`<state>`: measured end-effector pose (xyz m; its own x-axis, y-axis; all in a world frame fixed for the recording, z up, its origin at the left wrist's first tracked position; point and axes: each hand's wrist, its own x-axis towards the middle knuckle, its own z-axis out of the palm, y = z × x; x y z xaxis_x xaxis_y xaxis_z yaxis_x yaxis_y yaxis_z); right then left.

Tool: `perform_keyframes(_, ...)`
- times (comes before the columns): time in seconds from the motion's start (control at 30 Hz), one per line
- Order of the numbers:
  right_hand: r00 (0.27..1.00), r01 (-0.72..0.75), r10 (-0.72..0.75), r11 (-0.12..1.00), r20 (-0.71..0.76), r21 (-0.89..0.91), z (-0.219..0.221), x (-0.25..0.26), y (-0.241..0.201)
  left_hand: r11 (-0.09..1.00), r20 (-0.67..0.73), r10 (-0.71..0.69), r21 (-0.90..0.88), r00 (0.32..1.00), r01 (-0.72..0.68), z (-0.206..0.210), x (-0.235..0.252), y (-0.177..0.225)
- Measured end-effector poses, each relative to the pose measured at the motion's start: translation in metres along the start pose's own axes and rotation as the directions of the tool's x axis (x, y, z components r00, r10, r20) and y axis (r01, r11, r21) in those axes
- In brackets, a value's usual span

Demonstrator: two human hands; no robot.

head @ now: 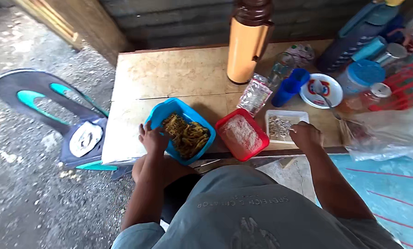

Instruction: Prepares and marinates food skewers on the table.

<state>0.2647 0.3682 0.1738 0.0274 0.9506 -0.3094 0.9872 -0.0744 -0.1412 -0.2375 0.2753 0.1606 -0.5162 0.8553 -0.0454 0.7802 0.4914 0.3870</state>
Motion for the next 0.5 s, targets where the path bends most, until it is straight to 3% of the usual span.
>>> perform_keyframes(0.07,0.996,0.08,-0.076,0.995,-0.051,0.065,-0.009,-0.005,-0.029,1.0,-0.06,-0.008,-0.029,0.998,0.006,-0.005,-0.004,0.001)
perform_keyframes(0.17,0.941,0.337,-0.339,0.935,0.002,0.113,-0.008,-0.013,-0.085,0.995,-0.156,0.008,-0.101,0.988,-0.024,-0.011,-0.018,0.011)
perform_keyframes(0.3,0.699,0.697,-0.715,0.68,-0.003,0.228,0.014,-0.018,-0.158,0.969,-0.3,0.132,-0.162,0.945,-0.187,0.004,-0.041,0.031)
perform_keyframes(0.43,0.582,0.774,-0.812,0.572,0.051,0.272,0.022,-0.017,-0.199,0.976,-0.377,0.122,-0.124,0.918,-0.18,0.012,-0.029,0.026)
perform_keyframes(0.5,0.576,0.769,-0.815,0.567,0.067,0.294,0.019,-0.018,-0.199,0.994,-0.291,0.077,-0.057,0.954,-0.098,0.006,-0.018,0.015)
